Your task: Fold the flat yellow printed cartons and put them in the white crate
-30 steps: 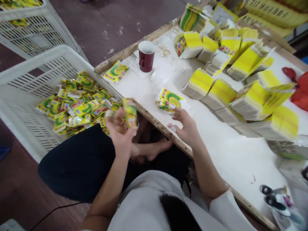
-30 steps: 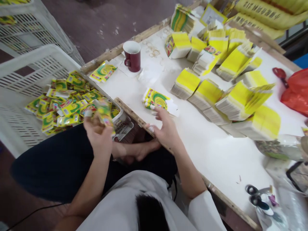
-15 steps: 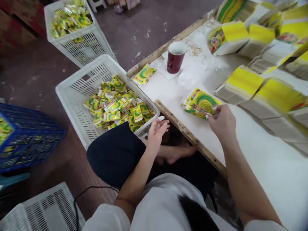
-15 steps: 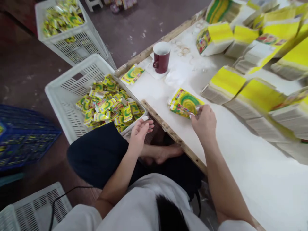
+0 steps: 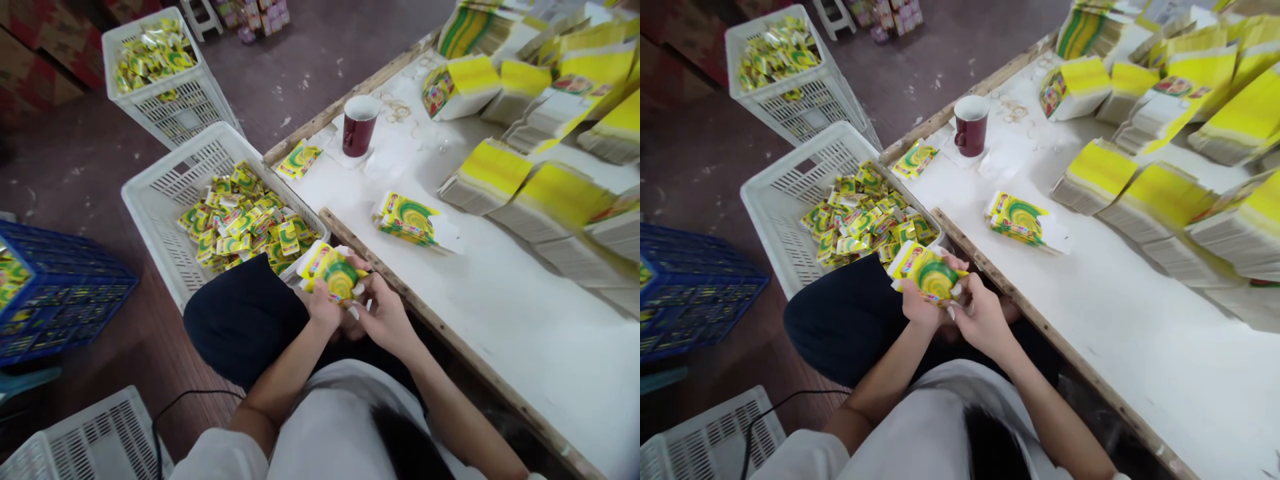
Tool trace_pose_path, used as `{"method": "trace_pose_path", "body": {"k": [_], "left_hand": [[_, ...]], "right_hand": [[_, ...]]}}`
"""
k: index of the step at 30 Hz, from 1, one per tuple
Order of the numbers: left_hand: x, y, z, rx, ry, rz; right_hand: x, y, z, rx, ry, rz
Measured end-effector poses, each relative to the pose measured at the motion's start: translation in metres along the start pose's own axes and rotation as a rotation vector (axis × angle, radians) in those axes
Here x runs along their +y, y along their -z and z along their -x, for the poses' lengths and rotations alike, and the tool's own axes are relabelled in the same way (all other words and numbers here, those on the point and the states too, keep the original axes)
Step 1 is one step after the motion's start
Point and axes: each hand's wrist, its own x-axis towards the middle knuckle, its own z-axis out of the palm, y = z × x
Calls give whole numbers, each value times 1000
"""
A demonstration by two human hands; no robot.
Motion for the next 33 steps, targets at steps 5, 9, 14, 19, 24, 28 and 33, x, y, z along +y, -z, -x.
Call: {"method": "trace_pose_path", "body": {"k": [5, 9, 14, 19, 24, 28, 33], "left_hand": [[3, 5, -2, 275, 129, 658], [-13, 7, -2, 130, 152, 659], [-20, 9, 0, 133, 176, 570], [-16, 24, -4, 133, 96, 485], [3, 51, -9, -29, -124, 133], [19, 44, -3, -408, -17, -265], [20, 21, 6, -319, 86, -370]], "right_hand": [[13, -14, 6, -59, -80, -141], [16, 5, 1, 44, -44, 25], [14, 35, -4, 210, 31, 169], [11, 61, -9, 227, 228, 380], [-3, 88, -12, 154, 499, 739], [-9, 83, -6, -32, 639, 805], [2, 51, 1, 236, 682, 783]]}}
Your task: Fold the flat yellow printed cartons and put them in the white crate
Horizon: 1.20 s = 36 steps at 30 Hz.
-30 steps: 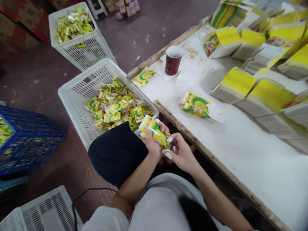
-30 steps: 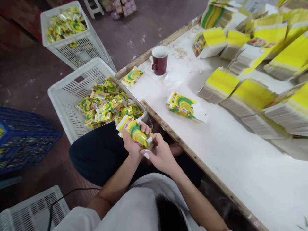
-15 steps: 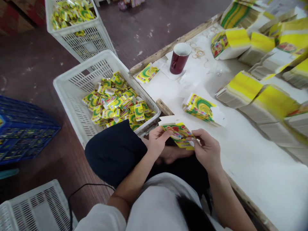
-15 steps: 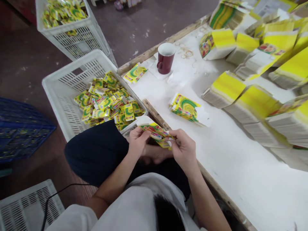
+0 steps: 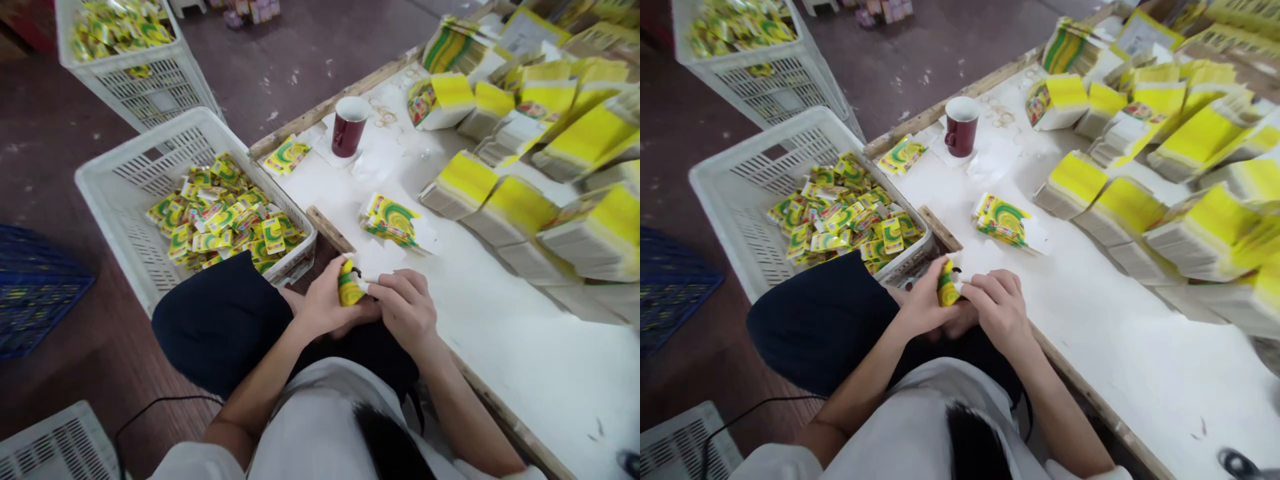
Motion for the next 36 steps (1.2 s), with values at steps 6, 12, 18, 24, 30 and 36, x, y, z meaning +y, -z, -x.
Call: {"method": "trace_pose_path", "body": {"k": [6, 12, 18, 24, 30, 36], "left_hand": [[-9, -6, -2, 265, -23, -23], [-18, -4, -4, 190, -155, -166], [-18, -12, 0, 157, -346, -82], [-25, -10, -2, 175, -253, -44], [-28, -9, -6, 237, -247, -57], [-27, -15, -4, 156, -284, -193]], "right_hand": [[-38, -41, 15, 364, -363, -238], [-18, -22, 10, 300, -746, -689], [7, -16, -6, 62, -1190, -1064], [-18, -55, 3, -209, -1304, -1416], [-13, -42, 8, -56, -1051, -1240], [-13, -39, 12, 104, -1062, -1126]]}}
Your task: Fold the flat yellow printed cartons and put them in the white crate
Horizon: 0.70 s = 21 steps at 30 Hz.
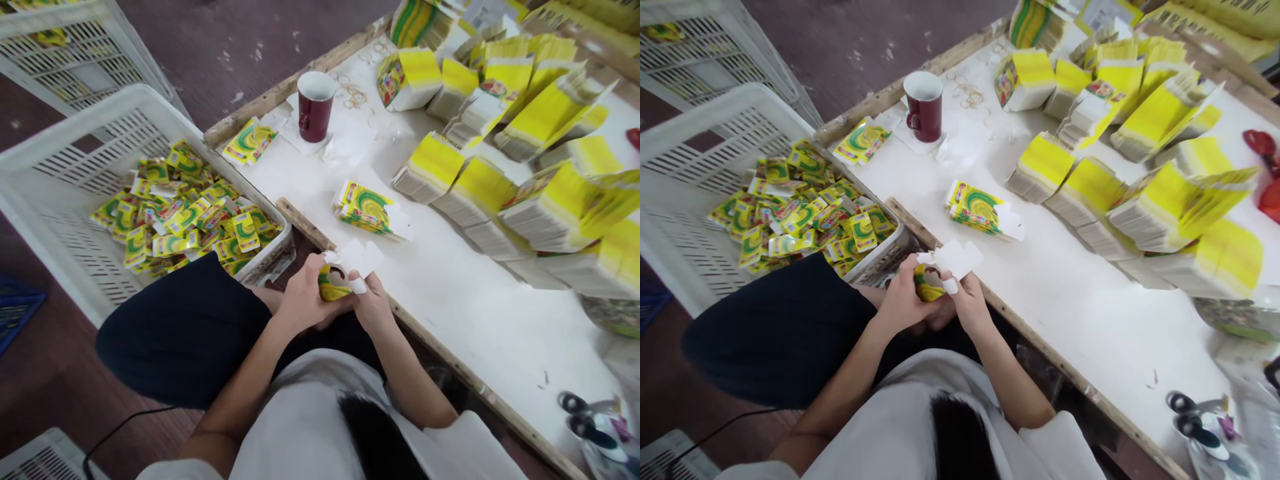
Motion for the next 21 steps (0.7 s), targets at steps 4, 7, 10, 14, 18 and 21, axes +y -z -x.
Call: {"method": "trace_pose_path", "body": {"k": [4, 7, 10, 14, 18, 21], "left_hand": [[4, 1, 0, -73, -109, 23], [5, 3, 0, -62, -111, -27], [5, 5, -1, -80, -126, -51], [2, 1, 1, -136, 18, -54], [-3, -5, 1, -99, 15, -28], [-6, -2, -2, 42, -78, -88]], "right_hand": [[-6, -7, -2, -53, -103, -32], [-12, -8, -5, -123, -123, -31], [-17, -4, -2, -140, -52, 89], [-18, 1, 9, -213, 136, 423], [-9, 5, 12, -192, 289, 666], [-3, 13, 4, -54, 360, 700]]}}
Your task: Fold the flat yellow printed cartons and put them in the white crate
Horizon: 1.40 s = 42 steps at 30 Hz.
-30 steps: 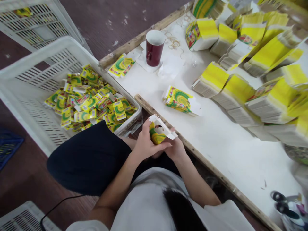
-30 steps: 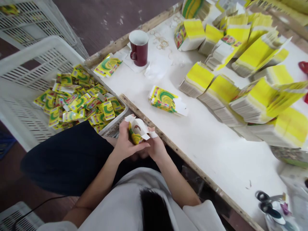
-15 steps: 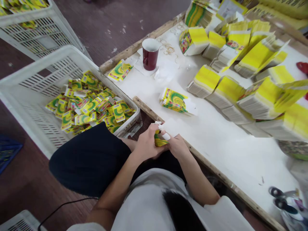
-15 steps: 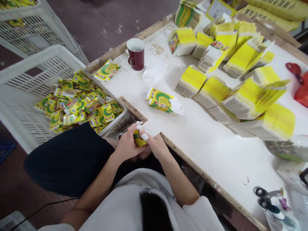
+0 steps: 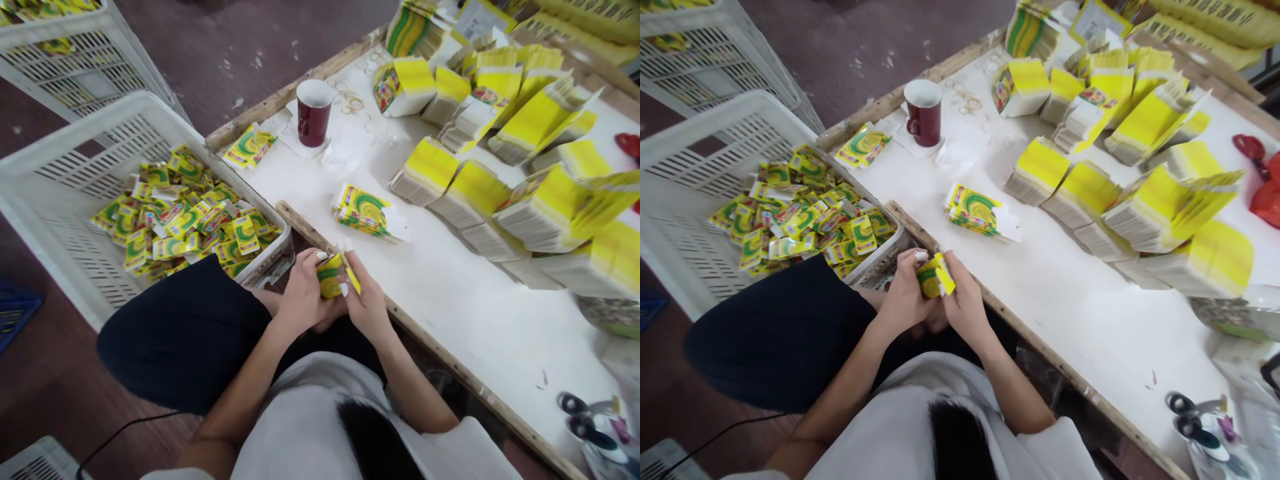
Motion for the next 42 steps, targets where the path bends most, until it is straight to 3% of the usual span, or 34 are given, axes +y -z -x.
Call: {"method": "trace_pose_path", "body": {"k": [4, 7, 10, 17, 24, 33, 38, 42], "left_hand": [[-2, 13, -6, 41, 6, -37], [-2, 21, -7, 68, -24, -14], [-2, 26, -7, 59, -32, -21], [0, 29, -8, 35, -36, 11], [0, 29, -7, 60, -7, -3], [2, 30, -6, 54, -1, 86], [-1, 32, -5, 74, 14, 98], [-3, 33, -5, 61, 16, 117]], "right_hand": [[14, 9, -7, 40, 70, 91], [20, 17, -8, -66, 183, 200], [23, 29, -11, -155, 190, 250], [12, 61, -28, -390, 257, 156], [8, 35, -15, -272, 211, 157], [11, 43, -12, -245, 304, 20], [8, 37, -13, -248, 174, 166], [6, 46, -21, -321, 229, 194]]}}
